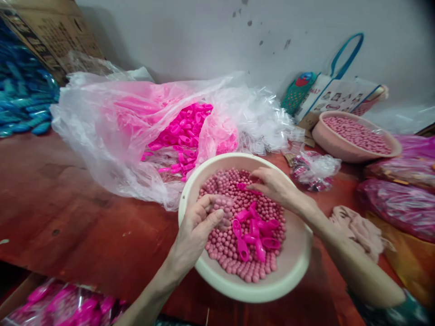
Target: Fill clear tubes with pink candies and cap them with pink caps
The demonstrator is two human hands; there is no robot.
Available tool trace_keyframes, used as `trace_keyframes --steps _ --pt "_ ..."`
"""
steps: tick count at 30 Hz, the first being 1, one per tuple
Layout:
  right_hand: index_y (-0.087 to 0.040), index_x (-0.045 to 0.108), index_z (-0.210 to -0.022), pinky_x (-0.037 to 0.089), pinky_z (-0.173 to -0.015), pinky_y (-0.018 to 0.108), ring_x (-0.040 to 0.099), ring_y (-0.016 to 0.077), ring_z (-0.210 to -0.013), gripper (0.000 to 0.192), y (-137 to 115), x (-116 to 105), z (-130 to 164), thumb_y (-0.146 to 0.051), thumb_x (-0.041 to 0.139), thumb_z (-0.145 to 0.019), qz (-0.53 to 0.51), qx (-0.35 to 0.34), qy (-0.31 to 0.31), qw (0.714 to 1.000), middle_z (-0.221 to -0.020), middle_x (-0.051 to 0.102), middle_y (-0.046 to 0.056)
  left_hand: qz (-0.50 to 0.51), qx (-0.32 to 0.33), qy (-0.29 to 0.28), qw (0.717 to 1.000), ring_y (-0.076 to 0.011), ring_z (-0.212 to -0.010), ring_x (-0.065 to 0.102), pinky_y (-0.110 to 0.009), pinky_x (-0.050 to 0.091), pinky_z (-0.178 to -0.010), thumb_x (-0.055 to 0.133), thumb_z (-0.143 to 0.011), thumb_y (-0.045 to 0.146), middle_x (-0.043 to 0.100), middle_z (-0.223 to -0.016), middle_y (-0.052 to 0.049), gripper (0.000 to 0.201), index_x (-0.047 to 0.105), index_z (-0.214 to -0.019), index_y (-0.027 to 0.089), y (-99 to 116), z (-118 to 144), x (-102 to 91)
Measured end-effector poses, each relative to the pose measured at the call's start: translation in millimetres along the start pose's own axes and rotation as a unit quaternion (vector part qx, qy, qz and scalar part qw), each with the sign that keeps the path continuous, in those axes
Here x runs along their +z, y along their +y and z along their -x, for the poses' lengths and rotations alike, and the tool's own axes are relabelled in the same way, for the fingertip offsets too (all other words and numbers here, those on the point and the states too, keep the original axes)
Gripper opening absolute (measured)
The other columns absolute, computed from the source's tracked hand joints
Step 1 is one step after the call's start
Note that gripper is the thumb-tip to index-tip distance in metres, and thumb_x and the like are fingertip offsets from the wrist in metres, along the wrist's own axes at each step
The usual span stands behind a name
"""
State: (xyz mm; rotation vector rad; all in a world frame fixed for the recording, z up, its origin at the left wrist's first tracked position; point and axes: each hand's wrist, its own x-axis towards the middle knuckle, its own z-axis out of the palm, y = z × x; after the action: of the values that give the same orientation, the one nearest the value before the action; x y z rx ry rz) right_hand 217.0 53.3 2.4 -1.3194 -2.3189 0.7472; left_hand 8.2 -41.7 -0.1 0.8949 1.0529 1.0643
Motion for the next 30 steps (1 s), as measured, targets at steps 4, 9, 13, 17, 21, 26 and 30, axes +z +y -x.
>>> trace_keyframes --steps 4,9,13,17,21,26,30 --pt "-0.016 0.060 -0.081 0.040 -0.084 0.041 0.055 0.0235 -0.089 0.006 27 19 7 -0.021 0.059 -0.078 0.000 0.010 0.002 1.000 -0.091 0.061 0.009 0.034 0.002 0.005 0.999 -0.0130 -0.079 0.062 -0.023 0.051 -0.072 0.060 -0.084 0.025 0.065 -0.095 -0.005 0.020 0.060 -0.102 0.017 -5 0 -2.7" --pt "-0.016 0.060 -0.073 0.044 -0.072 0.034 0.056 0.0185 -0.071 0.016 21 13 0 -0.031 0.061 -0.078 -0.071 0.038 -0.011 0.997 -0.072 0.059 0.003 0.043 0.028 0.011 0.999 -0.0138 -0.084 0.062 -0.022 0.051 -0.072 0.059 -0.085 0.025 0.065 -0.098 -0.005 0.018 0.061 -0.100 0.017 -4 -3 -2.7" --pt "-0.013 0.059 -0.087 0.049 -0.065 0.029 0.061 0.0156 -0.068 0.024 1 10 3 -0.037 0.058 -0.083 -0.224 0.091 -0.002 0.970 -0.076 0.064 0.004 0.028 0.028 0.000 0.999 -0.0132 -0.084 0.061 -0.022 0.051 -0.074 0.058 -0.085 0.025 0.065 -0.099 -0.005 0.020 0.059 -0.103 0.016 -4 -3 -3.2" --pt "-0.018 0.062 -0.095 0.053 -0.065 0.029 0.064 0.0138 -0.065 0.030 -23 19 13 -0.031 0.075 -0.070 -0.519 0.181 0.032 0.835 -0.077 0.068 0.001 0.022 0.022 -0.007 0.999 -0.0126 -0.084 0.061 -0.022 0.050 -0.075 0.058 -0.085 0.024 0.065 -0.099 -0.005 0.021 0.058 -0.104 0.016 -4 -3 -2.7" --pt "-0.019 0.067 -0.083 0.051 -0.058 0.022 0.064 0.0107 -0.059 0.021 -46 27 17 -0.028 0.078 -0.068 -0.603 0.196 0.061 0.771 -0.071 0.070 0.000 0.027 0.026 -0.014 0.999 -0.0136 -0.089 0.061 -0.024 0.050 -0.081 0.058 -0.085 0.021 0.065 -0.100 -0.005 0.022 0.057 -0.106 0.015 -4 -3 -1.6" --pt "-0.018 0.070 -0.073 0.052 -0.067 0.022 0.065 0.0108 -0.067 0.016 -68 37 16 -0.026 0.080 -0.065 -0.613 0.184 0.126 0.758 -0.070 0.070 -0.001 0.030 0.029 -0.013 0.999 -0.0127 -0.093 0.060 -0.023 0.046 -0.088 0.059 -0.084 0.018 0.066 -0.100 -0.002 0.023 0.059 -0.107 0.017 -6 -4 -1.9" --pt "-0.016 0.072 -0.074 0.053 -0.070 0.023 0.068 0.0139 -0.073 0.010 -77 44 19 -0.025 0.076 -0.070 -0.573 0.155 0.132 0.794 -0.074 0.073 0.003 0.029 0.054 -0.005 0.998 -0.0116 -0.092 0.060 -0.021 0.045 -0.087 0.058 -0.084 0.016 0.066 -0.098 0.000 0.023 0.061 -0.107 0.019 -8 -3 -3.1"
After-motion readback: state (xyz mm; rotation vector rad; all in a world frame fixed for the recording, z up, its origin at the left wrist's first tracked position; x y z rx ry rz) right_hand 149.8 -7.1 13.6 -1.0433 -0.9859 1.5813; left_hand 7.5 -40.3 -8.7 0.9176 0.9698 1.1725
